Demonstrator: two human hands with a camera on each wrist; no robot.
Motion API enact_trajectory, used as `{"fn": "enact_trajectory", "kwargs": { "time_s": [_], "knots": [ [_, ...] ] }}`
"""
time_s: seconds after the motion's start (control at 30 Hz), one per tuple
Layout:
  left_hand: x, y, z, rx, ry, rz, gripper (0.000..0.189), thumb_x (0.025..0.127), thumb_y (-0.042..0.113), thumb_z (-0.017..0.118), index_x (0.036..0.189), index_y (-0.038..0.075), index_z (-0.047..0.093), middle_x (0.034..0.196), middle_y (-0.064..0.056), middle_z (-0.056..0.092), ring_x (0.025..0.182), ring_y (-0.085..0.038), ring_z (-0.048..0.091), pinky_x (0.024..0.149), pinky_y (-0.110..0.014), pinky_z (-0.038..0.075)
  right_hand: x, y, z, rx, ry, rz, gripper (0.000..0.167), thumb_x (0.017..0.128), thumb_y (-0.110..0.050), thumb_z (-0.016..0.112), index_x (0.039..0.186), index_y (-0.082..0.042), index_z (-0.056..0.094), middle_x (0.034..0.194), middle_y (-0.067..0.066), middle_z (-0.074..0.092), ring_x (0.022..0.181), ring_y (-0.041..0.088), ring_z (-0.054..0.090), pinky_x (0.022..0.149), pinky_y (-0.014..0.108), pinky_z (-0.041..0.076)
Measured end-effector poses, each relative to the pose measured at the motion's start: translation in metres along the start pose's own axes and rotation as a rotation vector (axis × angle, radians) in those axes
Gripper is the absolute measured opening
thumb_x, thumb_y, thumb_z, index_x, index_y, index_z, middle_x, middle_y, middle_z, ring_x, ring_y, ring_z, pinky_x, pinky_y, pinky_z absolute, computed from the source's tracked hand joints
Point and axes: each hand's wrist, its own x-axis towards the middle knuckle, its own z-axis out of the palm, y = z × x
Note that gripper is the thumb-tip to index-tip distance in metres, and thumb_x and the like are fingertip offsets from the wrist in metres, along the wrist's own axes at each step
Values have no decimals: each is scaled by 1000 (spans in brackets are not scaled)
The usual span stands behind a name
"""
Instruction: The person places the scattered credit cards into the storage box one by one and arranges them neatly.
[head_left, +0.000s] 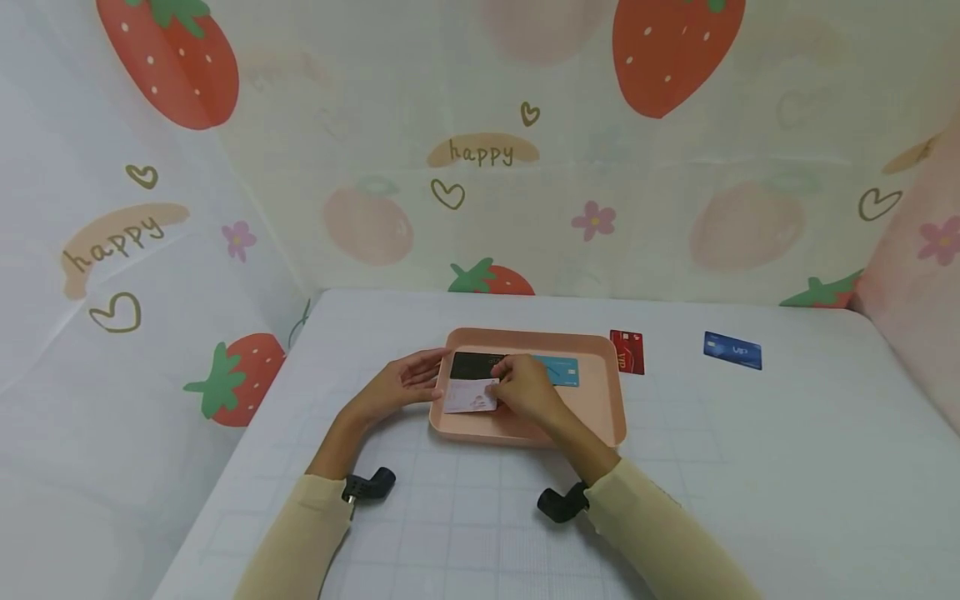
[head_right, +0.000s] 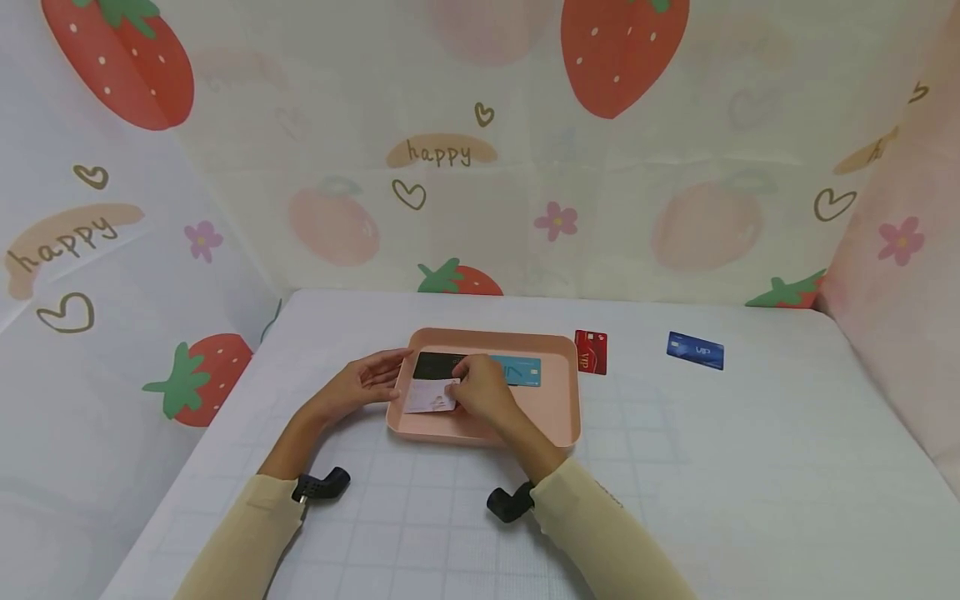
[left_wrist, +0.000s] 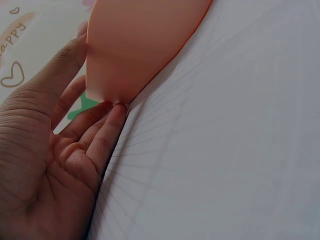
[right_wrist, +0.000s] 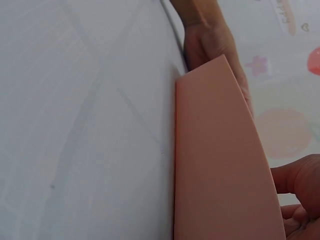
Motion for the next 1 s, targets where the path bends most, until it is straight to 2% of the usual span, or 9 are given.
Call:
{"fn": "enact_trajectory", "kwargs": {
  "time_s": [0.23, 0.57, 1.0],
  "knots": [
    [1, 0, 0, -2, 2, -8, 72, 88, -2, 76, 152, 4, 44, 157, -13, 43, 145, -30, 39, 113, -29, 40, -3, -3, -2, -7, -19, 14, 17, 94, -10, 71, 103, 4, 66, 74, 9, 69, 57, 21, 69, 49, 23, 53],
    [0, 0, 0, 11, 0, -10, 73, 88, 0, 77, 152, 4, 43, 158, -13, 42, 146, -30, 39, 113, -28, 40, -7, -7, -4, -36, -39, 34, 16, 97, -13, 69, 100, 2, 67, 68, 10, 67, 52, 22, 66, 44, 23, 52],
    [-2, 2, 1, 21, 15, -22, 73, 87, 2, 79, 152, 4, 44, 157, -14, 43, 145, -30, 40, 113, -27, 40, -10, -7, -9, -21, -70, 43, 17, 98, -15, 67, 101, 2, 66, 70, 17, 68, 57, 29, 68, 47, 26, 55]
  ]
}}
